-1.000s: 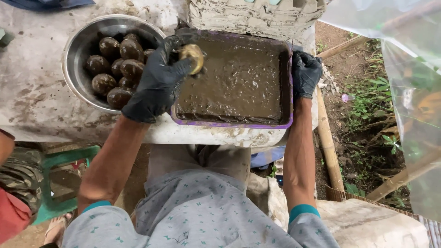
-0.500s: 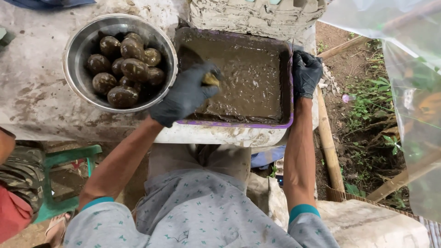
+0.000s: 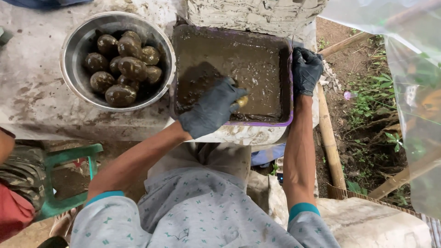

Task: Coating duck eggs in a salted mud mixture for preservation, placing them into a bowl once covered.

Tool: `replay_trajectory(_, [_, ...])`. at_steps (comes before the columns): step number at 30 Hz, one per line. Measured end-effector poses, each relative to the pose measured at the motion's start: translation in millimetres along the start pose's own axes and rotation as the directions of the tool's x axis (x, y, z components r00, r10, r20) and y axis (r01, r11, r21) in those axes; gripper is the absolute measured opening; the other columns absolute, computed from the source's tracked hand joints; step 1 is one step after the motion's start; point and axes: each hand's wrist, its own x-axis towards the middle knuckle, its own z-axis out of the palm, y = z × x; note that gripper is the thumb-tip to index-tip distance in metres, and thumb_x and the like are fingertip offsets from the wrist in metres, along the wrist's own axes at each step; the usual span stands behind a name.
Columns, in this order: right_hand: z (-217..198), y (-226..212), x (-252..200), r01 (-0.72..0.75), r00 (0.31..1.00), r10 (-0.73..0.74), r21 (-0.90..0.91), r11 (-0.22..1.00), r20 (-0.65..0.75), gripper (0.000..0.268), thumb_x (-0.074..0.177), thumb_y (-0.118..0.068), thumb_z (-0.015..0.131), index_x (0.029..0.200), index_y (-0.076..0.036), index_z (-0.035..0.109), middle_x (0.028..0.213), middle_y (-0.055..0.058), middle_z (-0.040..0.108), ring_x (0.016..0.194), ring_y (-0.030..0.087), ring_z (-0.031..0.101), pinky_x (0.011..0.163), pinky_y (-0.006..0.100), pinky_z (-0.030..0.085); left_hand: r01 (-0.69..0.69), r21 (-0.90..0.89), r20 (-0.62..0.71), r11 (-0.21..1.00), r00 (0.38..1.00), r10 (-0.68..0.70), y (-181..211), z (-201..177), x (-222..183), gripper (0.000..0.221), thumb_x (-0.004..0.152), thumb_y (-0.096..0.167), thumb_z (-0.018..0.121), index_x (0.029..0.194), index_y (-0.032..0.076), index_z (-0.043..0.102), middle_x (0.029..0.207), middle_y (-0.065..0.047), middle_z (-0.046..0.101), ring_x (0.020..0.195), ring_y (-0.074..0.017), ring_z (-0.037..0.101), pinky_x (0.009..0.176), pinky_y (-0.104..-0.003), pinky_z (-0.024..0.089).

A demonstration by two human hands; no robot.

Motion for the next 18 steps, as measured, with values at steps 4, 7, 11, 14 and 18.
replay_trajectory(4, [3,7,2,-0.035,0.999,0.035,0.008,0.999,-0.005,0.011,0.092,-0.030,0.079,0.097,-0.022,0.084,0.099,0.006,0.078,0.106,0.032,0.068,0.116,0.039,0.033,0.390,-0.874,0.293,0.290,0.899,-0.325,28,-2,-2,0.031,0.098,0.015,0.066,0.126,0.005,0.057,0.119,-0.015,0.053,0.117,-0.0281,0.061,0.107,-0.035,0.050])
replay_trajectory(7, [2,5,2,-0.045,0.999,0.045,0.019,0.999,-0.003,0.010,0.092,-0.031,0.079,0.096,-0.023,0.084,0.098,0.006,0.078,0.106,0.031,0.069,0.116,0.038,0.033,0.239,-0.736,0.163,0.634,0.971,-0.177,-7,52,11,0.032,0.103,0.019,0.058,0.129,0.001,0.057,0.122,-0.022,0.056,0.120,-0.0338,0.059,0.110,-0.039,0.046])
replay_trajectory(11, [-9,-25,-3,-0.064,0.998,0.063,0.041,0.997,0.018,0.012,0.093,-0.030,0.077,0.100,-0.022,0.083,0.101,0.007,0.078,0.109,0.031,0.068,0.115,0.039,0.034,-0.163,-0.244,0.078,0.956,0.979,0.187,-56,121,30,0.041,0.112,0.026,0.045,0.135,-0.006,0.057,0.128,-0.034,0.060,0.126,-0.0440,0.056,0.116,-0.048,0.040])
replay_trajectory(14, [-5,-19,-2,-0.125,0.992,0.125,0.009,0.992,-0.007,0.012,0.090,-0.033,0.078,0.098,-0.027,0.083,0.100,0.001,0.078,0.109,0.028,0.067,0.114,0.040,0.037,0.044,-0.082,0.218,0.996,0.976,-0.025,15,16,33,0.027,0.105,0.023,0.058,0.123,0.005,0.067,0.098,-0.006,0.063,0.095,-0.0127,0.063,0.095,-0.024,0.052])
replay_trajectory(18, [-2,-2,1,0.109,0.994,-0.109,0.000,0.994,-0.022,0.017,0.094,-0.025,0.069,0.091,-0.020,0.085,0.096,0.000,0.083,0.093,0.019,0.078,0.115,0.048,0.028,0.005,-0.483,0.053,0.876,0.998,0.024,-4,2,44,0.039,0.088,-0.014,0.067,0.120,0.006,0.070,0.092,-0.008,0.073,0.071,-0.0155,0.071,0.049,-0.021,0.062])
